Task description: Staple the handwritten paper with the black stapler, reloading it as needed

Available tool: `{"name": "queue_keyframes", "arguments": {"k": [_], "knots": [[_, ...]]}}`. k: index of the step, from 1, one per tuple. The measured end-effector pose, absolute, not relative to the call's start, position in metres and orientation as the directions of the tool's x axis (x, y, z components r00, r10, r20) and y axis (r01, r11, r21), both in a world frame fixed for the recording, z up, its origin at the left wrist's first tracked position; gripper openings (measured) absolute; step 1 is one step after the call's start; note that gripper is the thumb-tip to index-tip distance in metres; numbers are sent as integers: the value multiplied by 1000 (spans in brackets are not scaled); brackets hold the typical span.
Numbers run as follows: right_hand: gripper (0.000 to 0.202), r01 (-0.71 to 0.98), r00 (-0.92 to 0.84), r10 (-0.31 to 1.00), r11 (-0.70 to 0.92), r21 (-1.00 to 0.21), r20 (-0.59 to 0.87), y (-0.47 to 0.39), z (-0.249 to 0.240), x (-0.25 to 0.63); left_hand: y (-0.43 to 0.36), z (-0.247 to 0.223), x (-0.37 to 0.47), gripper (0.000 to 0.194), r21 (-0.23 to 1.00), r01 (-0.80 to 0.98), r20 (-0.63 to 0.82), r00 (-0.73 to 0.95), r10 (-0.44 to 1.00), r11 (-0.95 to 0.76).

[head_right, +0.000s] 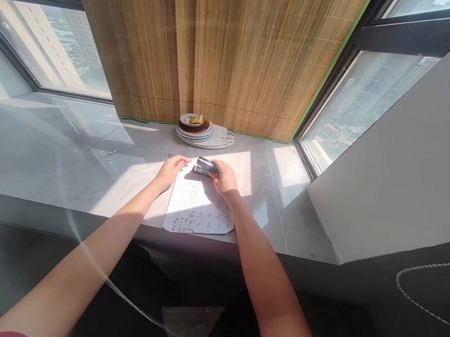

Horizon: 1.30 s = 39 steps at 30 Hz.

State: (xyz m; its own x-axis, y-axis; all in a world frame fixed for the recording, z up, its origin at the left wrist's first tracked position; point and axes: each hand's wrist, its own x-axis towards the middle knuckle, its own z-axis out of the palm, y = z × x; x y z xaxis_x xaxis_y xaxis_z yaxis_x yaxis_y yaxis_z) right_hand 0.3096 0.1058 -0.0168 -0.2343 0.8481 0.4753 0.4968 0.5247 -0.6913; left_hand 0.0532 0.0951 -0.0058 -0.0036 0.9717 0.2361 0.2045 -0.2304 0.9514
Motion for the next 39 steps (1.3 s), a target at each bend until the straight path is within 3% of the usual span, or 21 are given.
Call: {"name": "queue_keyframes", "arguments": {"k": [4,11,16,22,28,34,39], "knots": [[25,462,-240,868,496,-735,435,102,-15,309,100,-9,53,16,976,142,171,-42,984,-164],[40,372,-45,949,307,-876,313,104,-19,315,99,-5,52,19,990,63,125,-49,991,-122],[49,350,-98,954,301,-887,285,107,-21,313,99,-5,50,22,996,2,94,-61,994,-94],[29,394,16,914,367,-843,405,102,-15,317,98,-3,48,19,995,-77,55,-61,997,-60],[23,555,-259,863,500,-664,433,98,-12,310,94,1,49,18,989,-131,62,-66,996,-70],[14,512,-232,696,681,-523,679,84,-1,306,90,7,50,21,978,-194,69,-77,995,-83],[20,535,-286,567,763,-362,773,70,10,299,87,14,46,37,939,-313,-107,116,987,139]]}}
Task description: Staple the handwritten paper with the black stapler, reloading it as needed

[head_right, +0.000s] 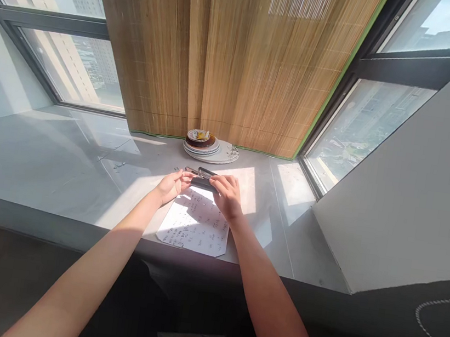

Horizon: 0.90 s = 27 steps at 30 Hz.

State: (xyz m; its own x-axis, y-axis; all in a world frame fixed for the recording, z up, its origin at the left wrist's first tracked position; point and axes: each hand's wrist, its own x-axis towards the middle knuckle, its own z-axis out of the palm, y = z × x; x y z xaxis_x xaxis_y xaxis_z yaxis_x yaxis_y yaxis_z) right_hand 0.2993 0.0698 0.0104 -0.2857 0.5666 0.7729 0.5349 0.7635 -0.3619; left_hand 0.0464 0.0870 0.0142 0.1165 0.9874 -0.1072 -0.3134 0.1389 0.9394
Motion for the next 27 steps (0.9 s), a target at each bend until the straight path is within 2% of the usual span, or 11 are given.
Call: {"name": "queue_keyframes", "arguments": {"k": [5,11,17,23,25,27], "knots": [[33,565,-420,582,768,-302,696,69,8,294,88,13,41,36,928,-310,-163,160,974,206],[38,607,-431,562,760,-234,706,68,6,293,93,4,38,25,970,-224,-55,158,986,90],[38,615,-480,575,759,-214,663,60,11,288,94,1,36,20,977,-196,-54,176,983,89],[32,610,-408,603,738,-287,686,61,10,285,91,5,39,8,967,-239,-60,117,991,87],[25,618,-302,632,700,-358,714,63,11,288,91,6,40,6,963,-258,-56,83,995,75],[15,584,-158,683,647,-490,713,64,13,292,91,8,41,6,959,-281,-34,30,999,41]]}}
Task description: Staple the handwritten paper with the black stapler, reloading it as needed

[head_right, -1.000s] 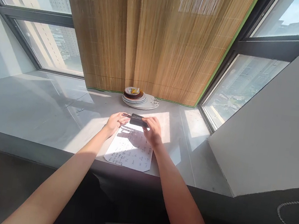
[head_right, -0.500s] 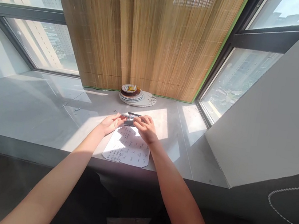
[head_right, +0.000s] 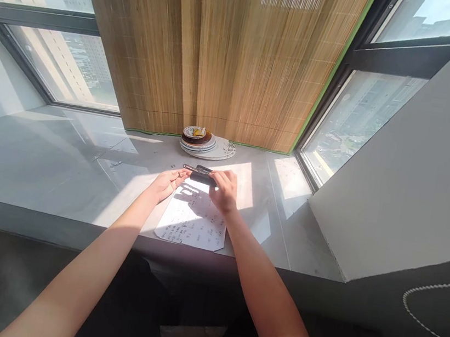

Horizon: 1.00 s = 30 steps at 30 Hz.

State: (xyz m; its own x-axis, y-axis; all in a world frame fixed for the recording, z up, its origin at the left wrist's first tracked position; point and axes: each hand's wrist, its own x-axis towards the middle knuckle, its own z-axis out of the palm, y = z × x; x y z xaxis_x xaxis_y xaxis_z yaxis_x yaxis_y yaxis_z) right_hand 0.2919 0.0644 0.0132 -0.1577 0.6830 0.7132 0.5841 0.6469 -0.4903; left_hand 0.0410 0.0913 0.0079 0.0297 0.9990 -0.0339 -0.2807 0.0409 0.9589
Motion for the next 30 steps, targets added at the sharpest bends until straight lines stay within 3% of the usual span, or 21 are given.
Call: {"name": "queue_keyframes", "arguments": {"k": [2,4,9,12,15,19,30], "knots": [[9,471,-79,762,597,-650,642,66,14,297,92,9,41,12,954,-298,9,-51,999,-24],[20,356,-113,829,548,-757,547,69,12,302,91,11,41,24,957,-276,52,-137,989,-88],[28,311,-344,845,513,-800,408,80,1,306,85,16,43,41,973,-117,169,-215,962,-197],[33,423,-399,819,563,-710,412,81,2,305,79,19,46,49,959,-126,234,-142,962,-252],[40,531,-378,747,659,-533,547,74,10,299,75,22,50,54,952,-103,283,-46,958,-287],[29,559,-436,638,744,-365,634,60,17,285,72,22,51,55,940,-7,342,48,939,-342],[19,491,-471,442,850,-189,763,56,15,277,70,25,49,49,905,36,411,192,891,-424]]}}
